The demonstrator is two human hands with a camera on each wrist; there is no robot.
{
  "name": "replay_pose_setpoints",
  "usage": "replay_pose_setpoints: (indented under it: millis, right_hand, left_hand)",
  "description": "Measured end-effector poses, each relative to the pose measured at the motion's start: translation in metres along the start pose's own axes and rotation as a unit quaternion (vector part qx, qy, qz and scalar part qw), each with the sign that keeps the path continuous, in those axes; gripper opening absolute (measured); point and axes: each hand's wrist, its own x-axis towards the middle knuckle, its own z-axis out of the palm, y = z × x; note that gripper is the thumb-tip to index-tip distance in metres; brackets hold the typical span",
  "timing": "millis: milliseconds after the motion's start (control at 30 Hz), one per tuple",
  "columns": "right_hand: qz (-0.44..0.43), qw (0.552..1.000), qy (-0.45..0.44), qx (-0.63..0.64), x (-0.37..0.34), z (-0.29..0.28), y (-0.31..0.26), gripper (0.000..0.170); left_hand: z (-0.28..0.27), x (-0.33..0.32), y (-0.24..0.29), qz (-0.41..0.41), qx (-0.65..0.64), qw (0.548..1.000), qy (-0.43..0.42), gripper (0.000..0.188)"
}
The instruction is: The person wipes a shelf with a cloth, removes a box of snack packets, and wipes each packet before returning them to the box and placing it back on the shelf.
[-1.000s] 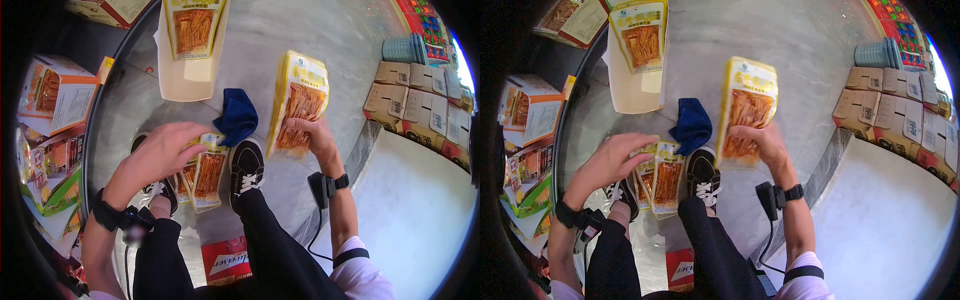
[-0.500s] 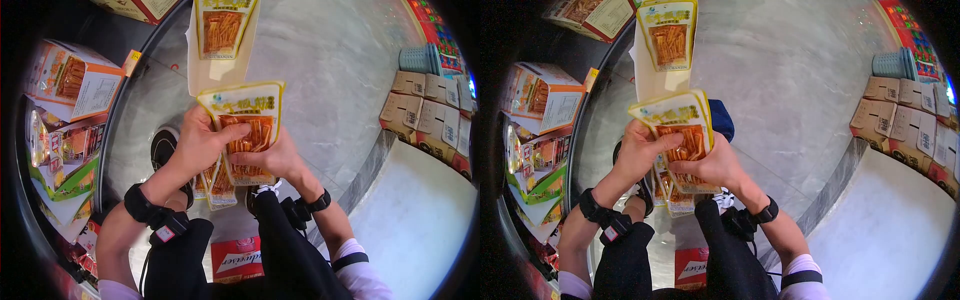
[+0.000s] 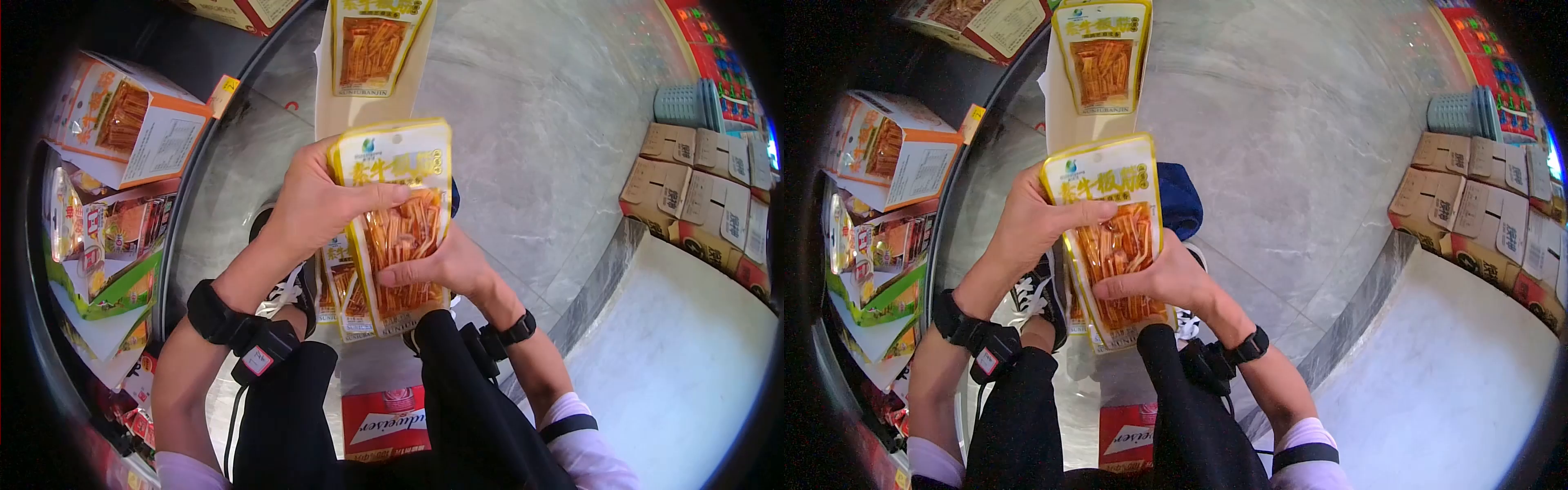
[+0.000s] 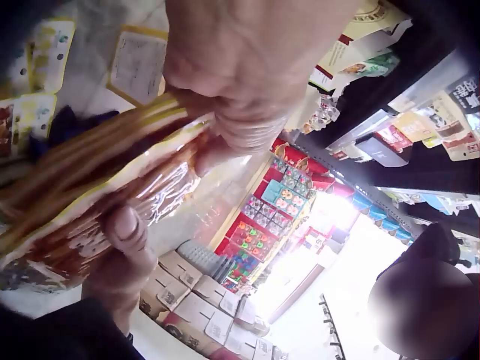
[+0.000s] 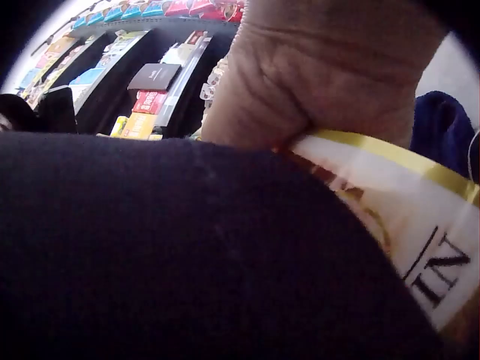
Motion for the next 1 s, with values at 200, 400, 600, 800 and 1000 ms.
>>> replay_pose_setpoints:
  millis: [200,400,600,800,1000]
  right_hand:
    - [-0.001,1.0,-0.005,-0.014,-0.001,0.001,0.0,0.053]
    - [-0.102,0.992,0.057,0.036,0.003,-0.006,-0.013,0.057]
    - [-0.12,0.986,0.107,0.031,0.012,0.007,-0.033,0.047]
    - [-0.118,0.984,0.078,0.107,0.018,0.017,-0.037,0.043]
    - [-0.174,0.977,0.123,-0.016,0.029,0.029,-0.037,0.045]
  left_hand:
    - [0.005,-0.002,-0.014,0.056,0.038,0.993,0.096,0.02]
    - [-0.004,0.0,-0.007,-0.036,-0.143,0.989,0.001,0.051]
    - [0.01,-0.016,-0.008,-0.084,-0.115,0.987,-0.077,0.074]
    - [-0.011,-0.019,0.008,-0.086,0.057,0.991,-0.082,0.057]
    - [-0.008,-0.031,-0.001,-0.153,-0.26,0.949,-0.094,0.05]
